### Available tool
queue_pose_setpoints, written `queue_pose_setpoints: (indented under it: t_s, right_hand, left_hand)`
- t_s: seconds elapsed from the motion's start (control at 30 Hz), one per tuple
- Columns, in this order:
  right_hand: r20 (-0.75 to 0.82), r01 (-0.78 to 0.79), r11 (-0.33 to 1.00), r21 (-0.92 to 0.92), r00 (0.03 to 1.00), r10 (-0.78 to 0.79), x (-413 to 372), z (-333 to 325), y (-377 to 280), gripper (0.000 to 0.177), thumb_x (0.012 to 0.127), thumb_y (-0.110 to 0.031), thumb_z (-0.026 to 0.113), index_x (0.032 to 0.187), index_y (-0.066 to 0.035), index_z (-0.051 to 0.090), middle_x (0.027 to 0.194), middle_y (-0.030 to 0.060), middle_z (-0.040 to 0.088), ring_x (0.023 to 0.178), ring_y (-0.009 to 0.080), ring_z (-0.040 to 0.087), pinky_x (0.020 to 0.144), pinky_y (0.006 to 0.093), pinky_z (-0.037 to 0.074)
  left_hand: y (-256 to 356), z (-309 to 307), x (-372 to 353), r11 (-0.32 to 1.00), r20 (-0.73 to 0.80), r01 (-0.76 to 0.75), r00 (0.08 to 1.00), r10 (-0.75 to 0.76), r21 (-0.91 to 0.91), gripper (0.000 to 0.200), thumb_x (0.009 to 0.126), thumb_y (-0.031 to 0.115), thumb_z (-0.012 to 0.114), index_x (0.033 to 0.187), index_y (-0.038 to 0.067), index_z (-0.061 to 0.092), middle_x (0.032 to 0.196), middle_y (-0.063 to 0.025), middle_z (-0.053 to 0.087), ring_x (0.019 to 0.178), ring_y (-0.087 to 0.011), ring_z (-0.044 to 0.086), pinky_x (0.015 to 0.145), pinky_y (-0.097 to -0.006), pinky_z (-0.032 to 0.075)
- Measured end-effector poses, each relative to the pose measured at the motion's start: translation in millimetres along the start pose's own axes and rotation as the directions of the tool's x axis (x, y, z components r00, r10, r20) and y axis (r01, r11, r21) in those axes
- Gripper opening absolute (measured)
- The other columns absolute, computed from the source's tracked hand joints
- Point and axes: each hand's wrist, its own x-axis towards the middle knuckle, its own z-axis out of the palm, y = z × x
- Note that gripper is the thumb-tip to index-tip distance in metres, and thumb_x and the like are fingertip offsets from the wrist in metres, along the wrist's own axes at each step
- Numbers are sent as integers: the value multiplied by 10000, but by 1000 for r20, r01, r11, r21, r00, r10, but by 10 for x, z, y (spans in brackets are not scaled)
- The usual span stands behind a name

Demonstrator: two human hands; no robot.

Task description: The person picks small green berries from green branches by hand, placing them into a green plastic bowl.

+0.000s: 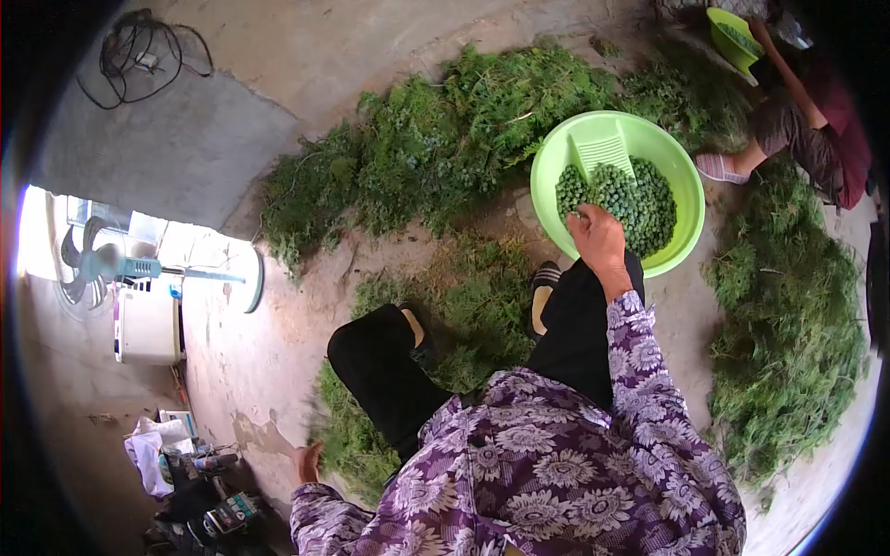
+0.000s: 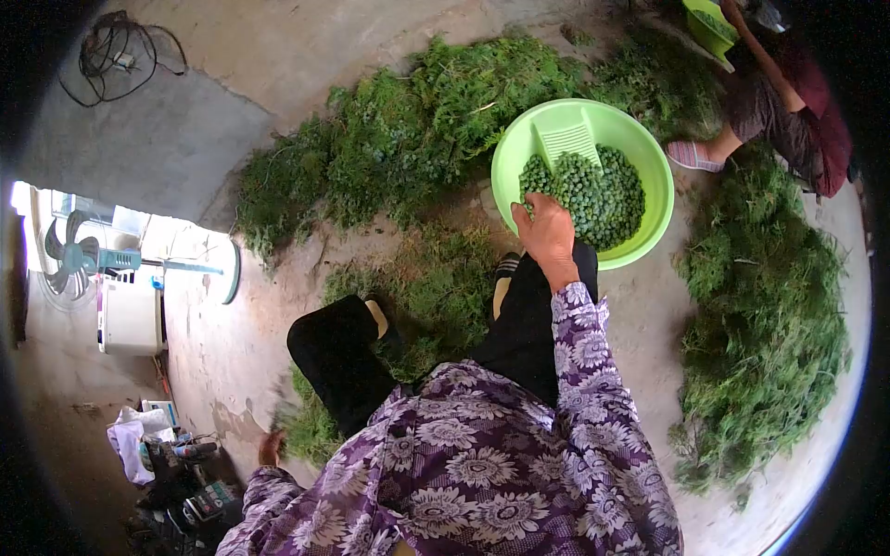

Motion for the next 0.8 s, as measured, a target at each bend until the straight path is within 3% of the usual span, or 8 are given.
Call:
queue_pose_setpoints:
  t_s: [0.07, 0.13, 0.2, 0.23, 0.3, 0.33, 0.67, 0.8]
  right_hand:
    - [48, -52, 999, 10, 997, 52, 4, -24, -81, 270, 734, -265, 578, 860, -27, 593, 802, 173, 582, 716, 311, 570, 640, 378, 454]
    - [73, -57, 998, 4, 996, 56, 9, -9, -107, 270, 735, -268, 576, 862, -30, 593, 804, 171, 583, 715, 310, 571, 639, 381, 455]
    - [104, -67, 997, -30, 992, 70, 13, -18, -159, 277, 733, -278, 575, 870, -39, 592, 823, 167, 585, 720, 306, 576, 635, 378, 460]
    - [106, -55, 998, -34, 993, 58, 4, -7, -159, 277, 733, -278, 575, 870, -39, 592, 823, 167, 585, 720, 306, 576, 635, 378, 460]
    - [118, -48, 994, -98, 991, 60, -10, 53, -145, 277, 727, -279, 580, 875, -46, 594, 841, 169, 585, 734, 304, 581, 640, 373, 463]
    - [123, -47, 989, -142, 990, 65, -14, 66, -162, 275, 722, -284, 583, 866, -50, 599, 816, 159, 594, 731, 297, 585, 639, 371, 466]
    - [435, 73, 992, -105, 900, -20, 94, 166, -650, 265, 716, -287, 553, 806, -47, 622, 726, 139, 602, 681, 276, 587, 644, 355, 458]
    - [675, 348, 934, -85, 709, -203, 354, 506, -885, 318, 693, -299, 541, 837, -22, 601, 784, 179, 584, 736, 331, 560, 684, 398, 441]
  left_hand:
    - [1413, -146, -1137, 965, 118, 237, 961, -250, 114, 266, 745, 256, 575, 888, 32, 593, 875, -105, 573, 763, -209, 554, 655, -314, 442]
    - [844, 187, -1034, 897, 43, 396, 911, -411, 196, 241, 722, 261, 604, 816, 38, 601, 809, -98, 570, 650, -198, 557, 561, -316, 448]
    - [222, 342, 91, 992, 19, -58, 998, 56, 116, 271, 654, 283, 679, 705, 45, 558, 676, -78, 520, 480, -170, 472, 426, -325, 387]
    - [1239, 81, -485, 982, 127, 24, 991, -49, 188, 320, 618, 308, 709, 707, 40, 558, 630, -58, 475, 431, -143, 395, 401, -309, 347]
    - [1371, 161, -125, 917, -39, -255, 959, 280, 307, 505, 624, 380, 691, 965, 22, 585, 801, -157, 608, 716, -241, 588, 631, -338, 462]
    - [2195, -91, -617, 963, 24, -159, 987, 158, 217, 589, 596, 414, 687, 1002, 6, 565, 868, -183, 605, 822, -271, 586, 711, -352, 459]
    - [4074, -90, -545, 635, -153, -772, 624, 767, 33, 443, 657, 277, 609, 1012, 17, 557, 962, -202, 570, 903, -327, 547, 771, -384, 439]
    - [4548, 159, -717, 435, 209, -886, 461, 862, 161, 449, 662, 242, 623, 1034, 11, 527, 980, -187, 556, 929, -335, 521, 790, -397, 427]
